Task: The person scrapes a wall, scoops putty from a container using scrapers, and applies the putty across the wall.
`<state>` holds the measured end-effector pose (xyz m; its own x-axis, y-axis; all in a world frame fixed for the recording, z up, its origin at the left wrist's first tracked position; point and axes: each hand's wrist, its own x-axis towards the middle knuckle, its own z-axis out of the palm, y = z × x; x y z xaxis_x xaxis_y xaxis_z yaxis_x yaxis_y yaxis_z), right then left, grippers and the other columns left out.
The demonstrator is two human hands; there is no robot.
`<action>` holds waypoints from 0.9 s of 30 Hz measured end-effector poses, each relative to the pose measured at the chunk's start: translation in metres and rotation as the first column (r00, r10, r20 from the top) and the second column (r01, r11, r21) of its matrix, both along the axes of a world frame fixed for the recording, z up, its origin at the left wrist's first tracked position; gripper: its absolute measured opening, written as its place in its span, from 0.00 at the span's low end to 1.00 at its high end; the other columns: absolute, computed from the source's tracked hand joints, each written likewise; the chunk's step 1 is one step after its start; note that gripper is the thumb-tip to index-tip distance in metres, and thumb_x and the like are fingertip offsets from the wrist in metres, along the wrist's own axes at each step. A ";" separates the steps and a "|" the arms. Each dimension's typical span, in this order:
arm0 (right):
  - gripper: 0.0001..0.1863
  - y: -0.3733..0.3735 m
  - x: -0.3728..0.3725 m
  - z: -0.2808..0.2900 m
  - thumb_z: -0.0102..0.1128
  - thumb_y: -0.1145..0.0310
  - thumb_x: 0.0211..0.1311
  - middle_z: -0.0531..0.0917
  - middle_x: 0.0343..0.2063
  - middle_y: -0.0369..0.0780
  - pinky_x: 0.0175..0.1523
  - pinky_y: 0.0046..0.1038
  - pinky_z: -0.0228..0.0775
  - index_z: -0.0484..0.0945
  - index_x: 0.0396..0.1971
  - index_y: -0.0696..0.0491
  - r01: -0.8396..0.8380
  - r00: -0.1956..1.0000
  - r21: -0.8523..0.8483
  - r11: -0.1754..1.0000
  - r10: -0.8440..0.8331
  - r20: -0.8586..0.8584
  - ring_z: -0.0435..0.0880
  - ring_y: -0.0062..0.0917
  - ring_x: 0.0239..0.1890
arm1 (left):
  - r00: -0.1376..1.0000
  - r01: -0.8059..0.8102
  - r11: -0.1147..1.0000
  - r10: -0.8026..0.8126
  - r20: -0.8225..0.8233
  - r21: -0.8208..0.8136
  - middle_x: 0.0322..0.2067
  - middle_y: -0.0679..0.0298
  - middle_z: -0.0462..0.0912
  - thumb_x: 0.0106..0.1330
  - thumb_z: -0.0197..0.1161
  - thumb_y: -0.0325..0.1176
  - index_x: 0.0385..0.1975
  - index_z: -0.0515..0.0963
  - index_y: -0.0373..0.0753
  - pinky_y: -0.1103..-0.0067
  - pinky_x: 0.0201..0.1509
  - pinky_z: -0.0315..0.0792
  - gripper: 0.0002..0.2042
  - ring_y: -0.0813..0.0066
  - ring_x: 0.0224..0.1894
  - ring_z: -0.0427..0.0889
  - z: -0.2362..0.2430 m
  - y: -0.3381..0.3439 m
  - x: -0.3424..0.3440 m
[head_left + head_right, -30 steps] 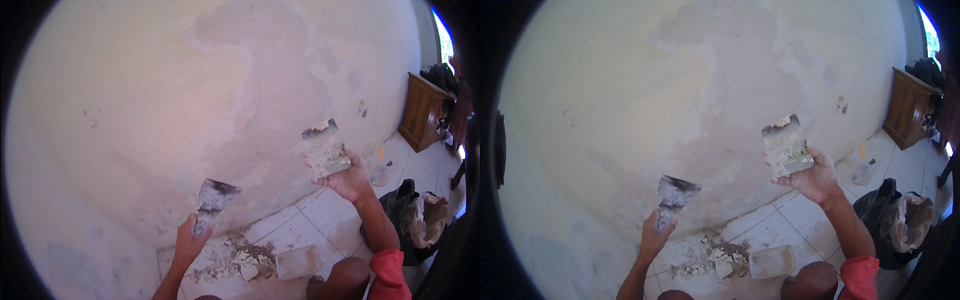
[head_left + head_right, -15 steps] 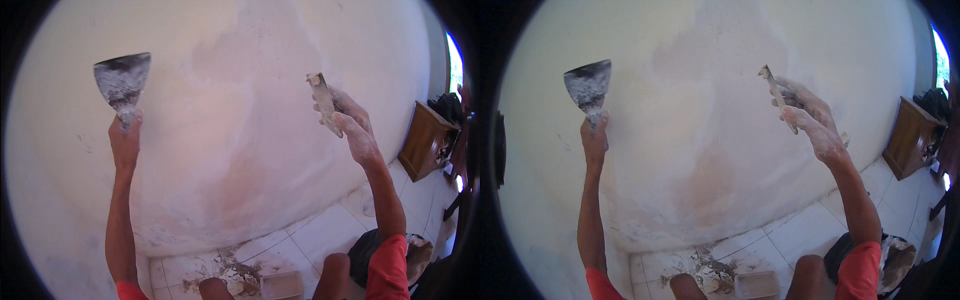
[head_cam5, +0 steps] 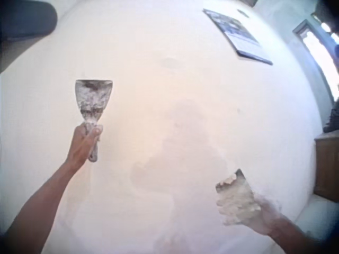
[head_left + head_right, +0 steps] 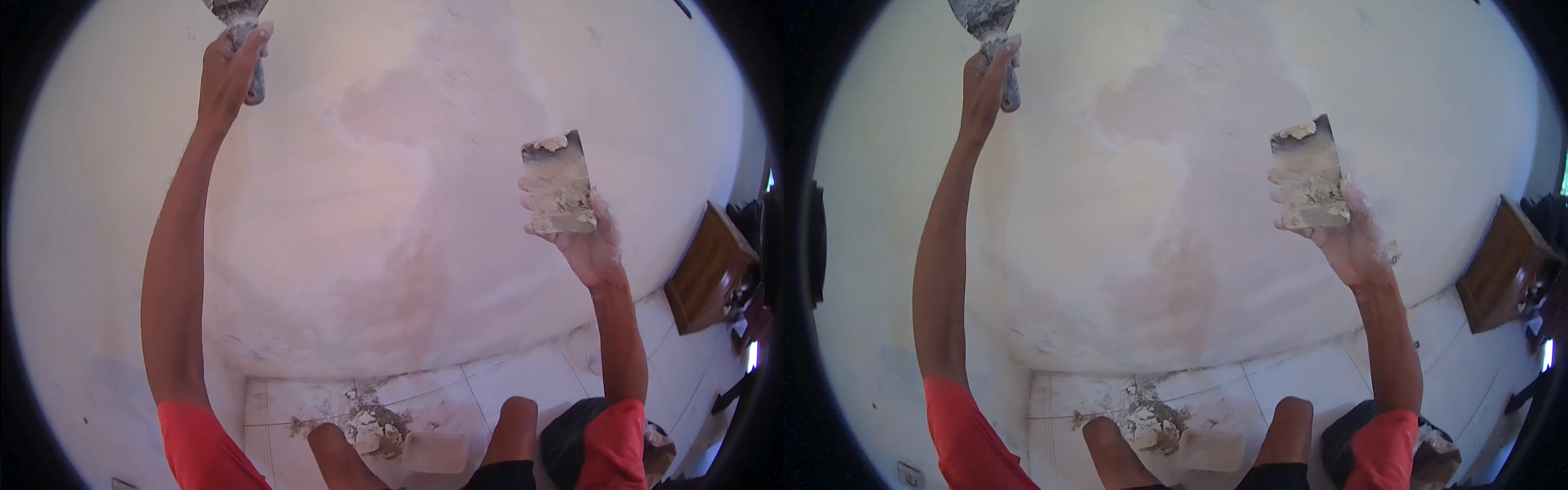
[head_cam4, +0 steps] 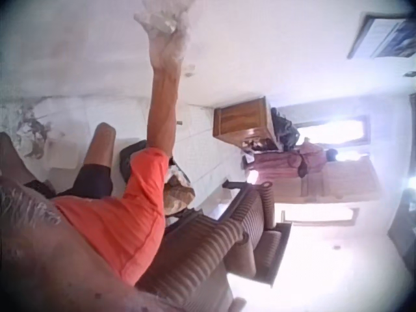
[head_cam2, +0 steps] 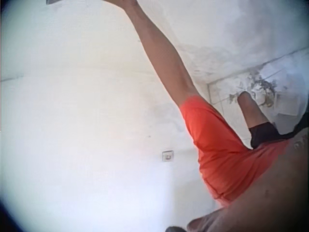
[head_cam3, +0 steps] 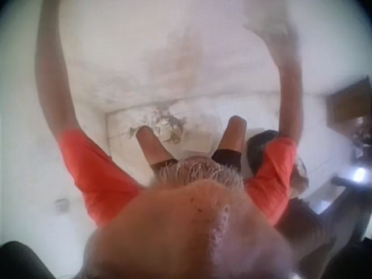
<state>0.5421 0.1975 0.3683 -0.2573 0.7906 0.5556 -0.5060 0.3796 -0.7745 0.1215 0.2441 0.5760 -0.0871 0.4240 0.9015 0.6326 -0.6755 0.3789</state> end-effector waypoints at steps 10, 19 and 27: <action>0.35 -0.028 0.012 0.007 0.60 0.57 0.61 0.77 0.55 0.46 0.58 0.36 0.70 0.66 0.66 0.57 0.416 0.784 0.274 0.867 -0.495 0.375 0.77 0.34 0.56 | 0.981 -0.095 0.974 0.127 -0.149 0.207 0.25 0.55 0.80 0.59 0.64 0.43 0.29 0.77 0.33 0.67 0.34 0.73 0.16 0.63 0.27 0.79 0.041 0.043 0.027; 0.31 -0.007 -0.022 0.021 0.65 0.63 0.54 0.73 0.54 0.45 0.56 0.39 0.69 0.74 0.61 0.41 0.340 0.125 0.874 0.346 -0.938 0.323 0.73 0.40 0.54 | 0.990 -0.068 0.912 0.113 -0.089 0.405 0.22 0.61 0.75 0.62 0.64 0.47 0.30 0.75 0.31 0.69 0.30 0.71 0.20 0.70 0.24 0.74 0.019 0.082 0.012; 0.34 0.061 -0.036 0.024 0.70 0.64 0.46 0.71 0.56 0.43 0.60 0.42 0.63 0.76 0.59 0.36 0.039 -0.080 0.994 -0.105 -0.992 -0.102 0.70 0.39 0.56 | 0.999 0.027 0.863 -0.047 0.026 0.505 0.33 0.65 0.72 0.64 0.62 0.44 0.42 0.73 0.37 0.76 0.43 0.68 0.17 0.77 0.38 0.70 0.017 0.113 -0.001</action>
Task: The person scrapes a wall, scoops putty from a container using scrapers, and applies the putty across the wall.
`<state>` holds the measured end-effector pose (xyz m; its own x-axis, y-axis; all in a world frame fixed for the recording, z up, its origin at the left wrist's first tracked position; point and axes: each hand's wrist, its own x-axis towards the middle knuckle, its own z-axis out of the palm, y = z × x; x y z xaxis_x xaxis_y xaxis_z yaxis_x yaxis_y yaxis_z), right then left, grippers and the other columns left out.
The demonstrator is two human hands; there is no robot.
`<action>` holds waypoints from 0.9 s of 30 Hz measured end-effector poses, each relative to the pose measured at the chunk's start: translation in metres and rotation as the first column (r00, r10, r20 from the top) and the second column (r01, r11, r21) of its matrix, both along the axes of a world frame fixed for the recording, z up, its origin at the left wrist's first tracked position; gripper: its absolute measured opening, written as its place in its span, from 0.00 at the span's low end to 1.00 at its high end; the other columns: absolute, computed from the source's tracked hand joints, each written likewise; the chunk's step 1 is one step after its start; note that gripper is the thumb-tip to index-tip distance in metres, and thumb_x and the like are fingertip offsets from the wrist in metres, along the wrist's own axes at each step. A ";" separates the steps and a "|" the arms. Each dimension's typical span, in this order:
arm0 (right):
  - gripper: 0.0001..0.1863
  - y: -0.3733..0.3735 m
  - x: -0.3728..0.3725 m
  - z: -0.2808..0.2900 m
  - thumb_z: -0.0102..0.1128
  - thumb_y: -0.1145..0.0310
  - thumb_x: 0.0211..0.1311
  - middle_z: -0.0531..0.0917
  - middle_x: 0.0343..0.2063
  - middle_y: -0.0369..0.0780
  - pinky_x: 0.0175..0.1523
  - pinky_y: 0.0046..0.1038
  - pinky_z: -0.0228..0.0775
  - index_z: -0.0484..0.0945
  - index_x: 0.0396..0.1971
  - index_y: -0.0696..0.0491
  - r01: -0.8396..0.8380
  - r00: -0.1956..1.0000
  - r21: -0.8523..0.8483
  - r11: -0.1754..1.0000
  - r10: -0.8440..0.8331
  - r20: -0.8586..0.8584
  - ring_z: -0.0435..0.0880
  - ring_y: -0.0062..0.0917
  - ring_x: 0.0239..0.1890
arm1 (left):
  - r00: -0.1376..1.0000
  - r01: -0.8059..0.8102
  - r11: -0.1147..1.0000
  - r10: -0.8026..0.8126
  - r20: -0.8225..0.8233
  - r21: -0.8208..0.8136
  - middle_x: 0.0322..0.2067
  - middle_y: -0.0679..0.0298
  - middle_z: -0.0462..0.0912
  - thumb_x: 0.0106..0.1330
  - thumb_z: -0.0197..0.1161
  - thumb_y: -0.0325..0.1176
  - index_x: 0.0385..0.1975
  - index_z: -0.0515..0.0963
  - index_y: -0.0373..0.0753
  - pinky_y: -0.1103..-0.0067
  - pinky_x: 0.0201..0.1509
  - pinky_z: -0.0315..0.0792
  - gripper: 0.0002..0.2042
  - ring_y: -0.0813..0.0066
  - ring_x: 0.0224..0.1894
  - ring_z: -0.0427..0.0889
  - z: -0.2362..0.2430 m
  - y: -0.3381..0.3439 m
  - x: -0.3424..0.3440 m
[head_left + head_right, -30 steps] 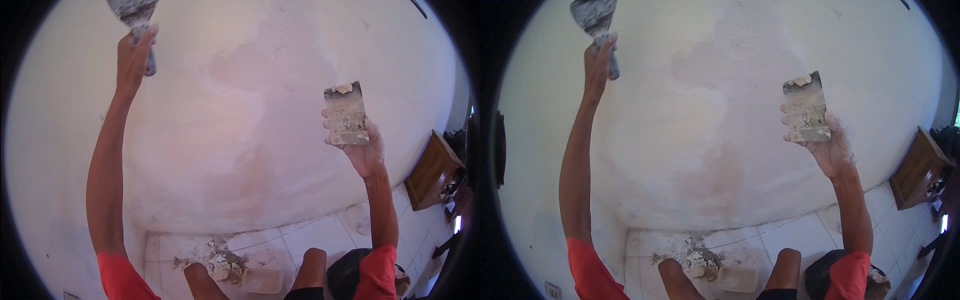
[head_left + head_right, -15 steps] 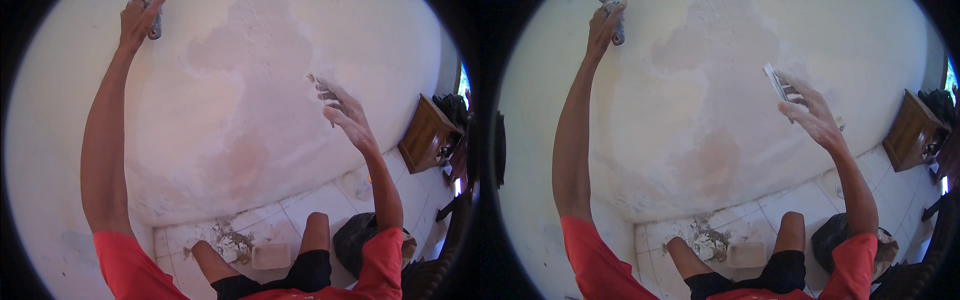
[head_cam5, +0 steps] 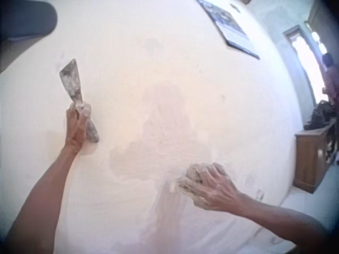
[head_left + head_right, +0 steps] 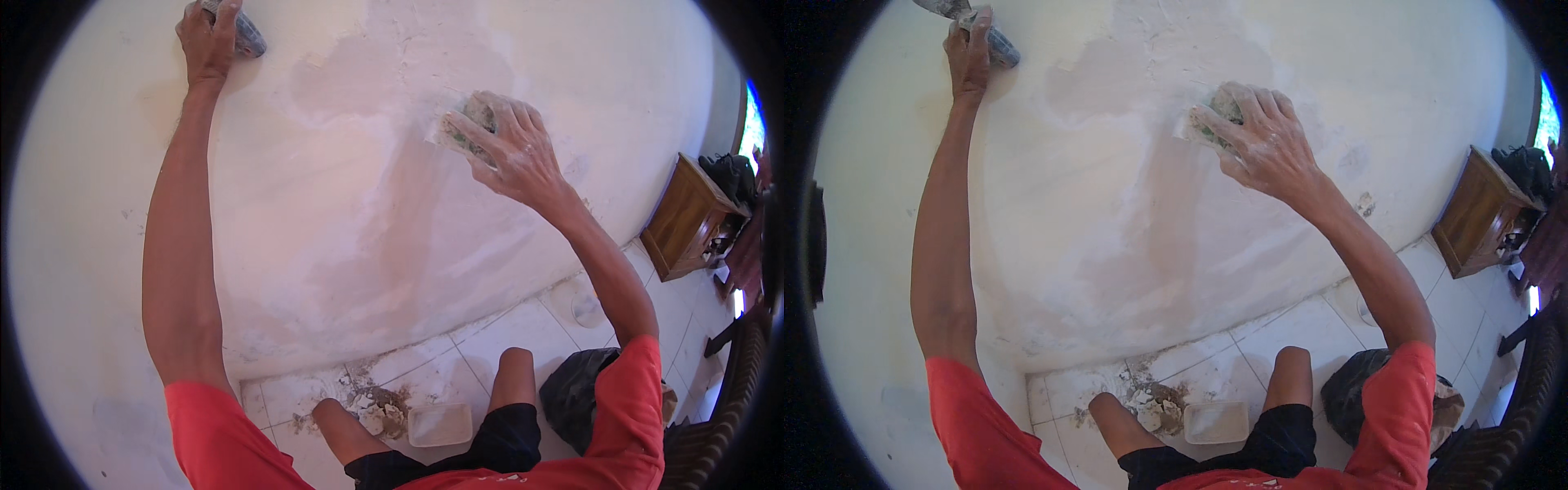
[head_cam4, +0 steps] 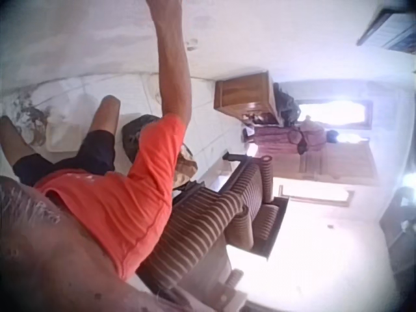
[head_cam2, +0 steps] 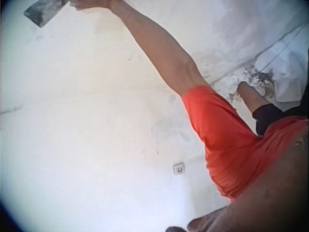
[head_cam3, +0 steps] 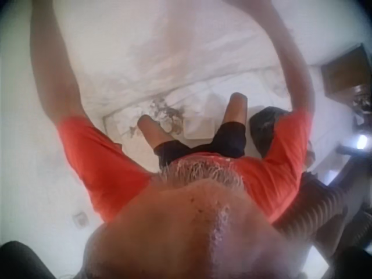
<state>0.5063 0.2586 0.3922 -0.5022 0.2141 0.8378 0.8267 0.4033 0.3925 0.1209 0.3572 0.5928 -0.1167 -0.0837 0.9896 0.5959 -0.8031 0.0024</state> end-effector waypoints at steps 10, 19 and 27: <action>0.34 0.026 -0.011 0.005 0.70 0.67 0.42 0.71 0.57 0.43 0.58 0.44 0.64 0.78 0.56 0.36 0.019 0.997 0.102 0.995 -0.027 0.079 0.71 0.38 0.56 | 0.988 0.151 0.988 -0.150 -0.041 0.017 0.35 0.68 0.70 0.67 0.57 0.43 0.45 0.72 0.38 0.79 0.43 0.66 0.16 0.80 0.38 0.68 0.001 0.013 -0.008; 0.36 0.040 -0.008 0.001 0.72 0.67 0.39 0.71 0.57 0.44 0.59 0.44 0.64 0.78 0.57 0.38 0.032 0.995 0.105 0.994 -0.042 0.093 0.71 0.38 0.56 | 0.989 0.134 0.991 -0.132 -0.061 0.031 0.36 0.68 0.72 0.69 0.55 0.43 0.46 0.73 0.38 0.80 0.43 0.66 0.15 0.80 0.38 0.69 -0.003 0.008 -0.012; 0.40 0.050 0.000 -0.006 0.71 0.68 0.43 0.69 0.61 0.43 0.62 0.46 0.64 0.73 0.62 0.34 0.066 0.994 0.094 0.993 -0.074 0.085 0.70 0.38 0.59 | 0.987 0.140 0.987 -0.133 -0.094 0.077 0.34 0.69 0.73 0.71 0.53 0.43 0.43 0.75 0.38 0.81 0.42 0.66 0.14 0.81 0.36 0.69 -0.003 0.011 -0.010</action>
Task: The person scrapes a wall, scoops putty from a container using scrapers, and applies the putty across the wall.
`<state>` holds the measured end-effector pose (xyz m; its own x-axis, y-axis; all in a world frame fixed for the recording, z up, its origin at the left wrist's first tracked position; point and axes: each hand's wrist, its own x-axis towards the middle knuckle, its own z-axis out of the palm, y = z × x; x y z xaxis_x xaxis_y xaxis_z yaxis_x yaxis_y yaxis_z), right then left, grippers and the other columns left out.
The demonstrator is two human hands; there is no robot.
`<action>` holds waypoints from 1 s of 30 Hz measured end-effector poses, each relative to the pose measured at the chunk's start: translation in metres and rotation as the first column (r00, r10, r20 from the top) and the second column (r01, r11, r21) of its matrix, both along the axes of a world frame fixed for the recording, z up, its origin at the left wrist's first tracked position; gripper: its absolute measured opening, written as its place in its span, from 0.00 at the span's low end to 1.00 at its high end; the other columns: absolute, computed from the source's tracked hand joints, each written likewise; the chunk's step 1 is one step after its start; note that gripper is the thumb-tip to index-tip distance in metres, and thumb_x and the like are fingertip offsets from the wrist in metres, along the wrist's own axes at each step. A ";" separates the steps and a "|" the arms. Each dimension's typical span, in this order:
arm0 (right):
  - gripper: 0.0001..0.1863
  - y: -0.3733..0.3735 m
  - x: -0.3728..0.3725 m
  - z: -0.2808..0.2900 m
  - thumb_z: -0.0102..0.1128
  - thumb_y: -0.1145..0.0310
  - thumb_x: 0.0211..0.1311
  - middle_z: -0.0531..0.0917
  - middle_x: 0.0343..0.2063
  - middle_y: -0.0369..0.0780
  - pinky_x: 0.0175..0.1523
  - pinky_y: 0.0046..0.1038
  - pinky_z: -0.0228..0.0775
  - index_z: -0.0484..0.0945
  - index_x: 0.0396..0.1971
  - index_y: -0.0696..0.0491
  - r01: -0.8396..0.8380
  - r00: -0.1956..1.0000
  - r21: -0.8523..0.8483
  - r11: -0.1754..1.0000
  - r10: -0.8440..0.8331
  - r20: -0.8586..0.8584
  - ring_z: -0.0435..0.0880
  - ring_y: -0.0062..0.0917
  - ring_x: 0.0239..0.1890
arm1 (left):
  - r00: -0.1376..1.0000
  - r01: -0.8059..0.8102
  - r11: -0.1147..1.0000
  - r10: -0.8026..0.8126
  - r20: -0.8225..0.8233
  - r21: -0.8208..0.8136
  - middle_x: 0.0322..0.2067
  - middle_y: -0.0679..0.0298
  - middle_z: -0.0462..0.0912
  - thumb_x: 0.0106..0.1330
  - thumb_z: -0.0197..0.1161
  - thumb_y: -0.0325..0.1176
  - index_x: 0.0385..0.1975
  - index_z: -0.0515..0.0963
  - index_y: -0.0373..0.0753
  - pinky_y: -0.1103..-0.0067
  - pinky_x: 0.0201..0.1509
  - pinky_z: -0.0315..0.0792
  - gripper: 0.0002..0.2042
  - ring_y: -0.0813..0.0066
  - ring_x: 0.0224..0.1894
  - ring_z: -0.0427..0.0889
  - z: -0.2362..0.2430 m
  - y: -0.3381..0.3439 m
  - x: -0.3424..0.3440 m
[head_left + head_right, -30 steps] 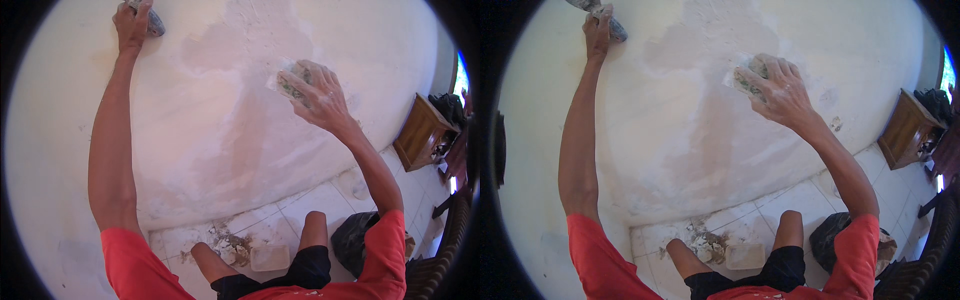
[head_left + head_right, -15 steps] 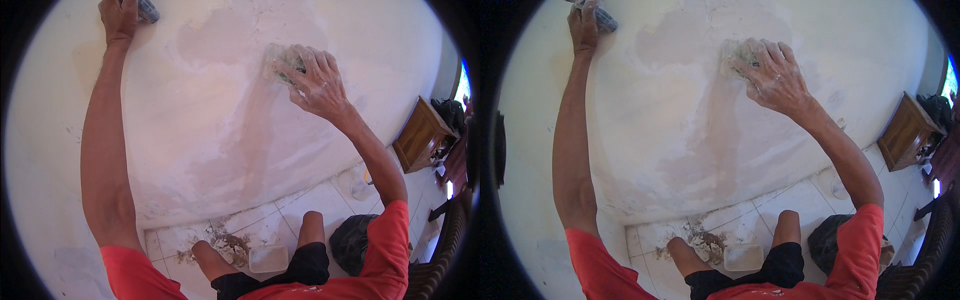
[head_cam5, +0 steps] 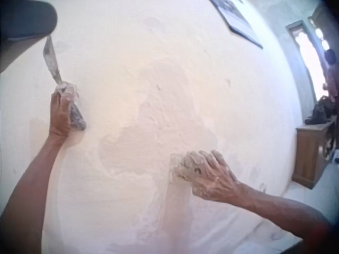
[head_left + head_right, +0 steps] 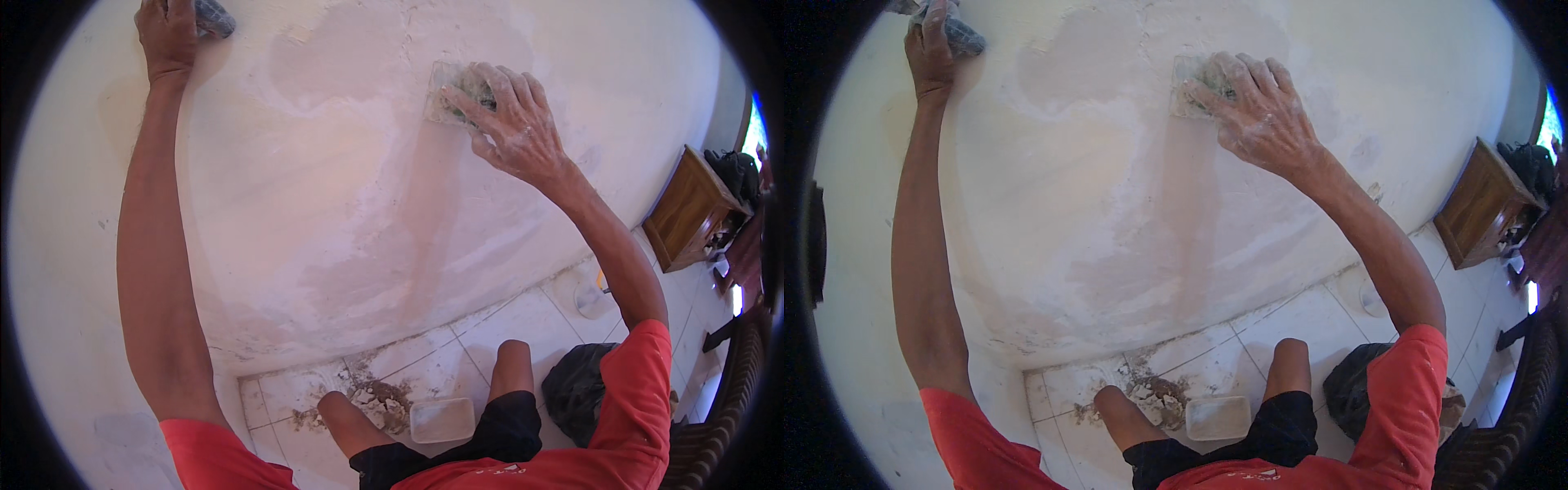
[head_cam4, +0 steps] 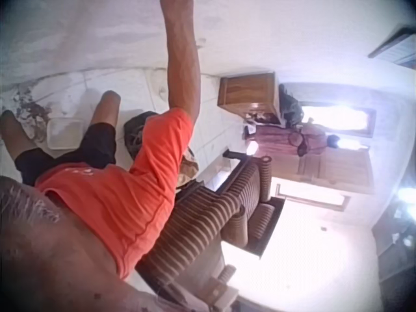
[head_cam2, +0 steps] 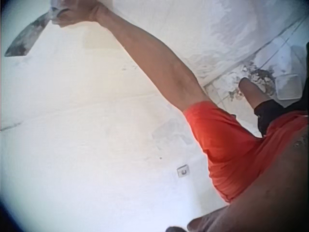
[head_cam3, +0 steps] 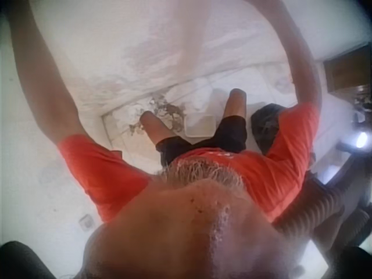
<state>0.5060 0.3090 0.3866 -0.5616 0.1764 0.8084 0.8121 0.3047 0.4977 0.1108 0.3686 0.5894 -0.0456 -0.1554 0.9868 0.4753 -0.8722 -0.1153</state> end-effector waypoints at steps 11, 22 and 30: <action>0.39 0.009 0.009 -0.009 0.69 0.69 0.48 0.67 0.64 0.39 0.68 0.47 0.61 0.71 0.64 0.30 0.009 0.999 -0.050 0.999 -0.012 -0.050 0.66 0.35 0.65 | 0.998 0.013 1.000 -0.014 -0.061 -0.010 0.31 0.70 0.73 0.72 0.53 0.45 0.39 0.76 0.38 0.81 0.38 0.64 0.15 0.82 0.34 0.68 -0.002 -0.011 0.002; 0.33 0.017 0.012 -0.018 0.66 0.69 0.53 0.63 0.68 0.37 0.73 0.46 0.56 0.74 0.61 0.28 0.006 0.994 -0.100 0.995 -0.016 -0.104 0.58 0.34 0.71 | 0.892 -0.343 0.891 0.408 -0.195 0.298 0.38 0.65 0.81 0.68 0.56 0.44 0.44 0.79 0.32 0.77 0.45 0.73 0.19 0.75 0.40 0.78 0.047 0.028 -0.077; 0.30 0.018 0.026 -0.026 0.66 0.69 0.55 0.60 0.70 0.37 0.72 0.46 0.57 0.76 0.59 0.30 0.008 0.992 -0.124 0.992 -0.024 -0.128 0.57 0.36 0.72 | 0.990 0.137 0.973 -0.127 0.065 -0.187 0.40 0.64 0.82 0.69 0.55 0.41 0.46 0.80 0.30 0.78 0.47 0.72 0.18 0.75 0.42 0.78 0.010 0.015 -0.021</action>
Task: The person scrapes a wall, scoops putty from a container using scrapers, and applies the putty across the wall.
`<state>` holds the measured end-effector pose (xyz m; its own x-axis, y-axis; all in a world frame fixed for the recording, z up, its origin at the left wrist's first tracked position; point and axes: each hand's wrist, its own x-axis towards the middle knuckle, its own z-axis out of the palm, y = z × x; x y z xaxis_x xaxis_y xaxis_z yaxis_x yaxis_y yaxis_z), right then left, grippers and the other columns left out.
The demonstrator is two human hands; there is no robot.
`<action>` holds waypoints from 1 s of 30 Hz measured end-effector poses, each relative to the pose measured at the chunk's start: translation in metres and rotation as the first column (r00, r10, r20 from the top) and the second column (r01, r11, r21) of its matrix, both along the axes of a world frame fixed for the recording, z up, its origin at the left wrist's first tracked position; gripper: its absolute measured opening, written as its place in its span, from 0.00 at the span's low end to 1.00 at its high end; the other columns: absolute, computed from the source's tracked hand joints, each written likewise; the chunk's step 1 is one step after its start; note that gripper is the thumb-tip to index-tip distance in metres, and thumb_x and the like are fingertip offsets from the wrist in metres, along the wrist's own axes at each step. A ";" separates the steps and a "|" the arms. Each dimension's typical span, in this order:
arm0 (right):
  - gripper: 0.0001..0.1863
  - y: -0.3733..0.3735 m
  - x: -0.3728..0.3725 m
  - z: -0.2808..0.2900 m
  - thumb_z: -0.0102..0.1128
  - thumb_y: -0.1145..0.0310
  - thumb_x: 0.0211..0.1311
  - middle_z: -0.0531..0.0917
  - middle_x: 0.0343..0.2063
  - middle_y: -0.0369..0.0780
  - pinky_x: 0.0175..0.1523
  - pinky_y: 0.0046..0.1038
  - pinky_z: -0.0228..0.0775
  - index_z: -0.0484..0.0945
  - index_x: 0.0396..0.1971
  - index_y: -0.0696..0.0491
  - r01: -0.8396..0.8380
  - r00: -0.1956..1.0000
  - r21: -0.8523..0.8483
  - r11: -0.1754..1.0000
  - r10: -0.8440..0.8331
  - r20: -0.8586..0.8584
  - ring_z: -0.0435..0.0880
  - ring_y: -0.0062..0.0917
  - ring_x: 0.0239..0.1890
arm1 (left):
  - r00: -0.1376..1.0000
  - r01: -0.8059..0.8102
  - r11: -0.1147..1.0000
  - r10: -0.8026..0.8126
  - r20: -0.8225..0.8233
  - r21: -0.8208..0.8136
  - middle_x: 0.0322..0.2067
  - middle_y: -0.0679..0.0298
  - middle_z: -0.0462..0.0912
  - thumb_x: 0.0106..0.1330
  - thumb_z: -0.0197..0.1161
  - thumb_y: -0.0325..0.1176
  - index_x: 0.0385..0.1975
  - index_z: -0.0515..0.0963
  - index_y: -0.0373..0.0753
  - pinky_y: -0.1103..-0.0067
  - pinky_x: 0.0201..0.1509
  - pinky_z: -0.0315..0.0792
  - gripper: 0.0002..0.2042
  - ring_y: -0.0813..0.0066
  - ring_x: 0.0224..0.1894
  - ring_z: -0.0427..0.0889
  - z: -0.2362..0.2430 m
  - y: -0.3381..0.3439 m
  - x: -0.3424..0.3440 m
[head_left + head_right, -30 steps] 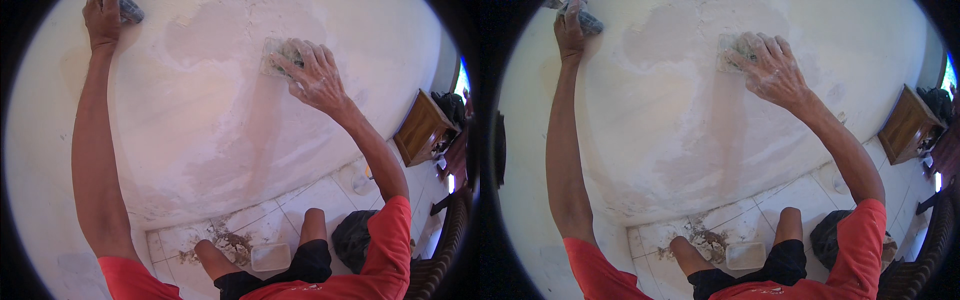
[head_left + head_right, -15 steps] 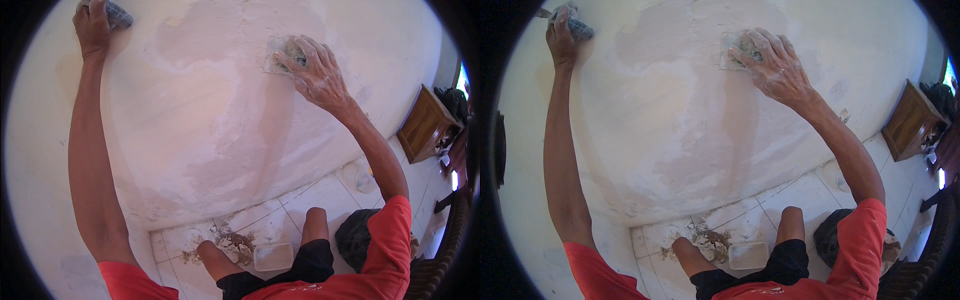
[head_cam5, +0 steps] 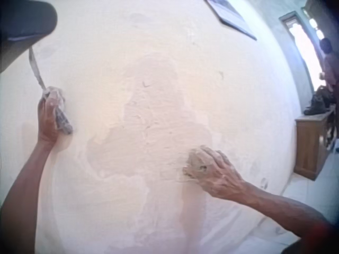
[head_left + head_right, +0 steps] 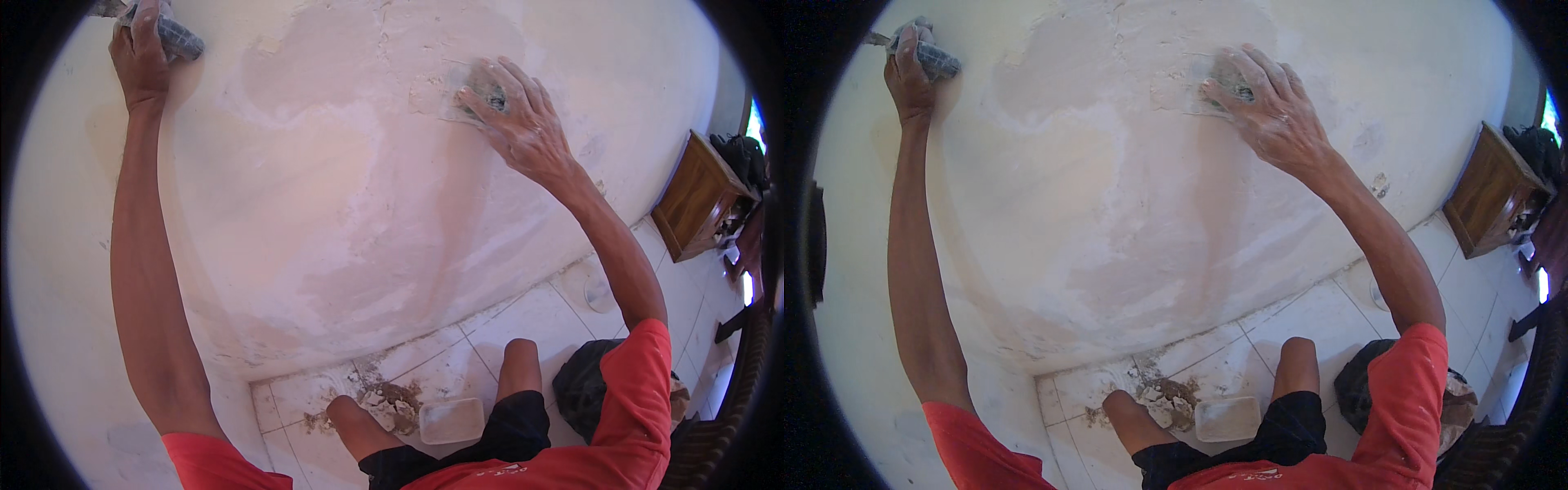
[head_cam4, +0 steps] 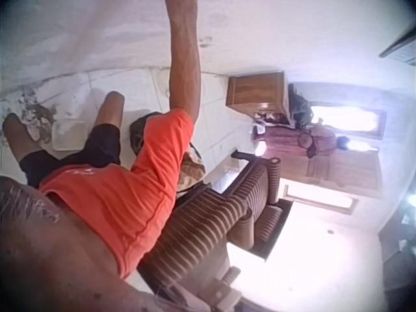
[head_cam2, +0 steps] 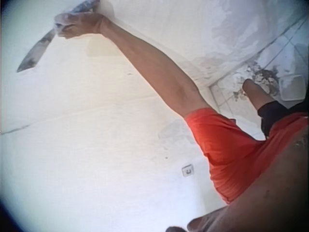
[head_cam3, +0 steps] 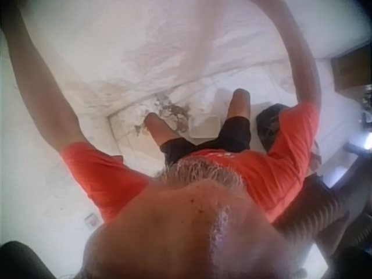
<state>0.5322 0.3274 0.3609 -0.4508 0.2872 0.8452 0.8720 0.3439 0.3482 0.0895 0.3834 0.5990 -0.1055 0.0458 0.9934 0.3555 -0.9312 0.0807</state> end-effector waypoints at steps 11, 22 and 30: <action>0.30 -0.011 0.041 -0.020 0.68 0.67 0.55 0.62 0.68 0.42 0.69 0.43 0.61 0.76 0.60 0.34 0.071 0.993 -0.032 0.997 -0.073 -0.094 0.59 0.42 0.70 | 0.999 -0.051 0.999 0.052 -0.013 0.011 0.42 0.62 0.82 0.68 0.54 0.41 0.49 0.79 0.28 0.76 0.52 0.71 0.21 0.73 0.44 0.78 -0.008 0.000 0.001; 0.30 -0.060 -0.006 -0.013 0.66 0.62 0.57 0.71 0.57 0.51 0.59 0.40 0.69 0.74 0.62 0.44 0.071 0.893 -0.030 0.997 -0.077 -0.443 0.72 0.45 0.57 | 0.991 -0.054 0.994 0.065 -0.121 0.094 0.37 0.66 0.78 0.69 0.53 0.44 0.45 0.76 0.33 0.78 0.45 0.69 0.18 0.76 0.38 0.74 -0.007 -0.012 0.012; 0.28 -0.047 -0.029 0.020 0.64 0.57 0.61 0.72 0.55 0.49 0.58 0.40 0.68 0.75 0.62 0.45 -0.074 0.737 -0.051 0.996 0.020 -0.675 0.70 0.42 0.58 | 0.976 -0.217 0.937 0.204 0.075 0.274 0.34 0.70 0.72 0.71 0.54 0.45 0.44 0.73 0.37 0.81 0.41 0.66 0.16 0.81 0.36 0.69 -0.010 -0.003 0.015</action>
<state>0.5035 0.2803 0.3812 0.2140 0.3507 0.9117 0.8514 0.3906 -0.3501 0.1042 0.3807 0.5887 -0.1269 -0.2605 0.9571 0.5478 -0.8228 -0.1513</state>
